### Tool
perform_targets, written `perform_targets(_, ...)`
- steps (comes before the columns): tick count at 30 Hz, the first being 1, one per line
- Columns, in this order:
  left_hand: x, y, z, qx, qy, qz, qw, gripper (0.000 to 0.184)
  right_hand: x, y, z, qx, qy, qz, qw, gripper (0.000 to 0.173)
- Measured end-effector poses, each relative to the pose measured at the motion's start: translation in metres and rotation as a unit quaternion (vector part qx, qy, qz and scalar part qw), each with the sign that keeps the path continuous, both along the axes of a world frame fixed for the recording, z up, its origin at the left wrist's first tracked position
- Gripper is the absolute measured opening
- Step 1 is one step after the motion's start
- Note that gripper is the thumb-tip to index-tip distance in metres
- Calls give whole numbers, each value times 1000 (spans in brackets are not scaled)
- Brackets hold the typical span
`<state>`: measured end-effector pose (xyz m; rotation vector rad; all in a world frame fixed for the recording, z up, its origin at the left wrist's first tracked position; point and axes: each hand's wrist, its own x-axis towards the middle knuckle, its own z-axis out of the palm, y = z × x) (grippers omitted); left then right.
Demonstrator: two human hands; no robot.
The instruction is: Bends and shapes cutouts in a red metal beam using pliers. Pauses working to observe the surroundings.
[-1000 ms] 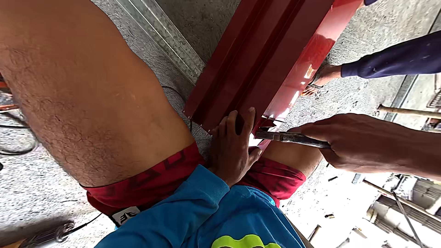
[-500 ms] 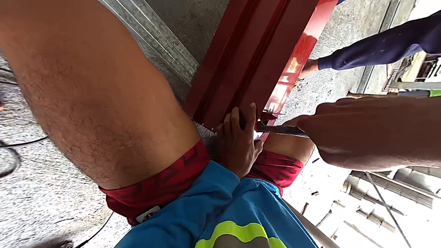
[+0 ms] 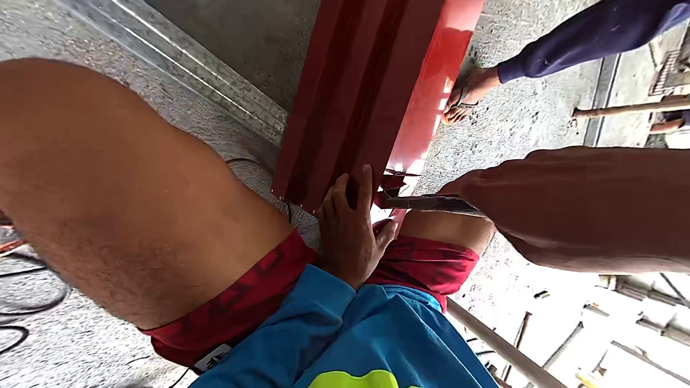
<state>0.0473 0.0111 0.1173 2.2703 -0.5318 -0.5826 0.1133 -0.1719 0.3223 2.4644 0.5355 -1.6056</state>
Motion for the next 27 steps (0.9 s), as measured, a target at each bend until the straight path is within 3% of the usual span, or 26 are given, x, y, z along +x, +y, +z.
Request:
perform_targets(4,0,8,2,-15,-43,13,999,102,-13,-37,32,-14,-52,-32,998,11)
perform_targets(8,0,20,8,-41,-69,4,997,94,-36,-64,53,-29,-53,-250,966,9)
perform_targets(10,-1,24,11,-33,-57,-2,998,94,-63,-68,43,52,-64,-417,905,12)
perform_targets(13,-2,27,11,-24,-38,-7,999,91,-121,-64,4,238,-12,-624,744,22)
perform_targets(15,-2,29,13,-33,-38,-3,999,88,-163,-62,-31,320,36,-680,659,27)
perform_targets(17,-3,31,19,-68,-61,12,996,79,-191,-57,-57,347,57,-705,616,37)
perform_targets(18,-2,32,25,-90,-75,18,993,74,-200,-55,-63,343,54,-704,620,41)
perform_targets(20,1,31,45,-112,-108,-5,988,68,-212,-52,-69,346,5,-642,684,44)
perform_targets(23,5,25,88,-68,-117,-193,972,58,-217,-50,-63,393,-72,-476,783,25)
perform_targets(25,5,15,109,-7,-112,-346,931,48,-207,-54,-50,430,-24,-417,800,16)
perform_targets(27,0,12,112,-15,-76,-411,909,28,-200,-67,-44,478,23,-421,771,22)
